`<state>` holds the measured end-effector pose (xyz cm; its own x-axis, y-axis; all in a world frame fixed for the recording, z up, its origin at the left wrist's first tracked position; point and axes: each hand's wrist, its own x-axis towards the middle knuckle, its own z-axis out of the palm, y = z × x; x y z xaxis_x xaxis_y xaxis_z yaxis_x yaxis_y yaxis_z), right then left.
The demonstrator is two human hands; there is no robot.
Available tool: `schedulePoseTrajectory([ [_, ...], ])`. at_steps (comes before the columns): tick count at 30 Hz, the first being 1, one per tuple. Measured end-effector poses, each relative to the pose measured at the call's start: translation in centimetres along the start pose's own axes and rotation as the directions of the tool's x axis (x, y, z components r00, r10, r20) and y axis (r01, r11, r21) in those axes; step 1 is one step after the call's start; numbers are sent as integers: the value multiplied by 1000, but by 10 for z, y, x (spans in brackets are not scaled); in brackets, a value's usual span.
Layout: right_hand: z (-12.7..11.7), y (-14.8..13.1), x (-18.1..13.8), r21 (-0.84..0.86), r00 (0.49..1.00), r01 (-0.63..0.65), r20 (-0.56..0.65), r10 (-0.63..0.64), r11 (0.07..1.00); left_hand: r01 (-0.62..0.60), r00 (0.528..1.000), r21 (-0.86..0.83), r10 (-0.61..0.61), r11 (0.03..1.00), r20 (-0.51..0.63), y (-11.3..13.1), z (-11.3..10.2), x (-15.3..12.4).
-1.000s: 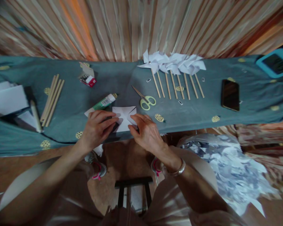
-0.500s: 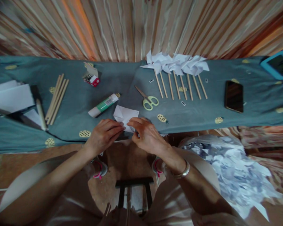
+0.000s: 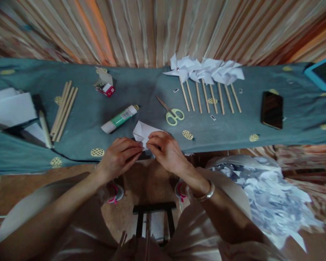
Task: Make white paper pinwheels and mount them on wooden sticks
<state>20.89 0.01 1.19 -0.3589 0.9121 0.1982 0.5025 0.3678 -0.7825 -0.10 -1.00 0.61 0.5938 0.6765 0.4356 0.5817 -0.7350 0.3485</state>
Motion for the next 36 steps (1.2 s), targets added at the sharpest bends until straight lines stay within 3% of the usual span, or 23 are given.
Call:
schedulePoseTrajectory([
  [16, 11, 3, 3, -122, 995, -26, -94, 14, 992, 33, 999, -74, -35, 997, -17, 2, 7, -3],
  [23, 5, -2, -4, -126, 997, 11, -72, -20, 992, 20, 998, -60, -24, 998, -57, 2, 8, -3],
  [29, 5, -1, -6, -171, 993, 83, -65, -95, 982, 62, 998, -70, -63, 996, -10, 2, 8, -2],
  [36, 7, 0, -6, -185, 994, 77, -62, -89, 980, 84, 996, -57, -85, 995, -8, 2, 8, 0],
])
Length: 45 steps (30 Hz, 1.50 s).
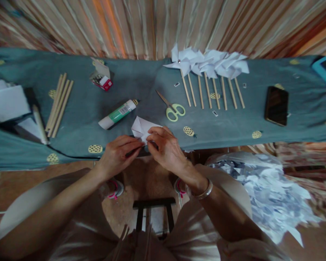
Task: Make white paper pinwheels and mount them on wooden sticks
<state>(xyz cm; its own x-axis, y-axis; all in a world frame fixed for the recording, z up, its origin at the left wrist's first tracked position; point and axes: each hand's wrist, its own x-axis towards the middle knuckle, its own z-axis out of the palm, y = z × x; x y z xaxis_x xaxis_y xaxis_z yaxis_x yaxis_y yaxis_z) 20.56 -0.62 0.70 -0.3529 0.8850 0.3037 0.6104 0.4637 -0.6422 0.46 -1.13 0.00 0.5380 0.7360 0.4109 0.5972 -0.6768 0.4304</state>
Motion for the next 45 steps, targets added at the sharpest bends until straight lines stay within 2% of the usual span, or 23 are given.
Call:
schedulePoseTrajectory([
  [5, 1, 0, 1, -12, 1000, 11, 0, -11, 1000, -8, 999, -16, 7, 1000, -34, 1, 0, 1],
  [11, 2, 0, 0, -56, 999, 49, -2, -49, 997, 2, 1000, -20, -2, 1000, -12, 1, -1, 1],
  [20, 14, -3, -4, -204, 984, 164, 108, -144, 965, -15, 1000, 1, 15, 1000, -13, 0, 1, 1],
  [28, 31, -1, -6, -251, 986, 169, 31, -167, 953, 2, 1000, 60, -4, 998, 26, 2, 0, 1],
  [37, 5, -1, -2, -30, 990, 134, 56, -132, 991, -70, 998, 118, 70, 991, 3, 0, -2, 2],
  [41, -4, 8, -5, -113, 995, 102, 22, -100, 988, -116, 993, 176, 121, 977, -14, -6, -5, 2],
  [45, -8, 10, -6, -198, 994, 101, 54, -92, 975, -133, 990, 225, 139, 965, -13, -15, -12, 4],
])
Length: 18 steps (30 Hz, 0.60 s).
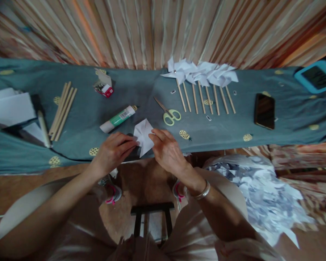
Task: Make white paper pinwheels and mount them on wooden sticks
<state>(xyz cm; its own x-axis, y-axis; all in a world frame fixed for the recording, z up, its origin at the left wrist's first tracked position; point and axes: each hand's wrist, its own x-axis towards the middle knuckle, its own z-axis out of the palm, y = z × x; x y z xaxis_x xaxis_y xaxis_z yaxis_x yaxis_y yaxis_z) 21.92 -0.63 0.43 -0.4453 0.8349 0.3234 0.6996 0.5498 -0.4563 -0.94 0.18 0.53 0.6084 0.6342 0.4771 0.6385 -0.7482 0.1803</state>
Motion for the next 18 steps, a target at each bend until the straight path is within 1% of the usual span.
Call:
schedulePoseTrajectory([
  [6, -7, -14, 1, -59, 998, 50, 37, -48, 997, 18, 1000, 10, -18, 1000, 8, -16, -3, 2],
  [9, -8, -18, 0, -68, 994, 68, 88, -62, 995, 46, 999, -18, -46, 999, 12, -18, -4, 2],
  [14, -8, -20, 1, -98, 987, 96, 140, -82, 991, 33, 999, -60, -35, 998, -33, -2, -6, 2],
  [15, -7, -20, 1, -101, 987, 92, 143, -77, 991, 22, 999, -72, -25, 997, -28, 2, -6, 2],
  [18, -5, -24, 2, -101, 989, 57, 141, -43, 993, -20, 999, -80, 23, 997, 34, 12, -3, 1],
])
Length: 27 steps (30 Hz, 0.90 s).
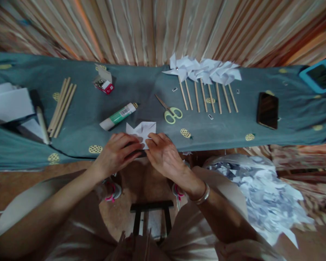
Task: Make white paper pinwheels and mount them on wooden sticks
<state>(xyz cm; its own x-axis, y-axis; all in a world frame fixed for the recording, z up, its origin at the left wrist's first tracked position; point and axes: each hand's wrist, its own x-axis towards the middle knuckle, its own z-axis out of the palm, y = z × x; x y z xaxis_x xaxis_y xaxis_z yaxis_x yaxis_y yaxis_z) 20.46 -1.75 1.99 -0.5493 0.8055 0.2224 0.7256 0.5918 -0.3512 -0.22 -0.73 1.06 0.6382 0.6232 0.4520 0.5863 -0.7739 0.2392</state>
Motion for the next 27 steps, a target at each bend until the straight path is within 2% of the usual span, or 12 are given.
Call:
schedulePoseTrajectory([
  [4, 2, -5, 0, 12, 1000, -19, -17, 19, 1000, -21, 999, 48, 20, 999, 41, 3, 5, -1],
  [10, 1, -2, -2, 40, 1000, 3, -12, -3, 999, -22, 1000, 58, 22, 998, 9, 2, 5, -3],
  [15, -7, 9, -1, 227, 997, -26, -61, 41, 973, -13, 1000, 89, 15, 996, -25, 3, 3, -5],
  [18, -11, 11, 1, 342, 997, -29, -62, 53, 939, -14, 1000, 89, 14, 996, -4, 4, 1, -6],
  [27, -2, 10, 5, 448, 989, -114, -33, 144, 887, -20, 1000, 38, 19, 999, 22, 5, 1, -7],
])
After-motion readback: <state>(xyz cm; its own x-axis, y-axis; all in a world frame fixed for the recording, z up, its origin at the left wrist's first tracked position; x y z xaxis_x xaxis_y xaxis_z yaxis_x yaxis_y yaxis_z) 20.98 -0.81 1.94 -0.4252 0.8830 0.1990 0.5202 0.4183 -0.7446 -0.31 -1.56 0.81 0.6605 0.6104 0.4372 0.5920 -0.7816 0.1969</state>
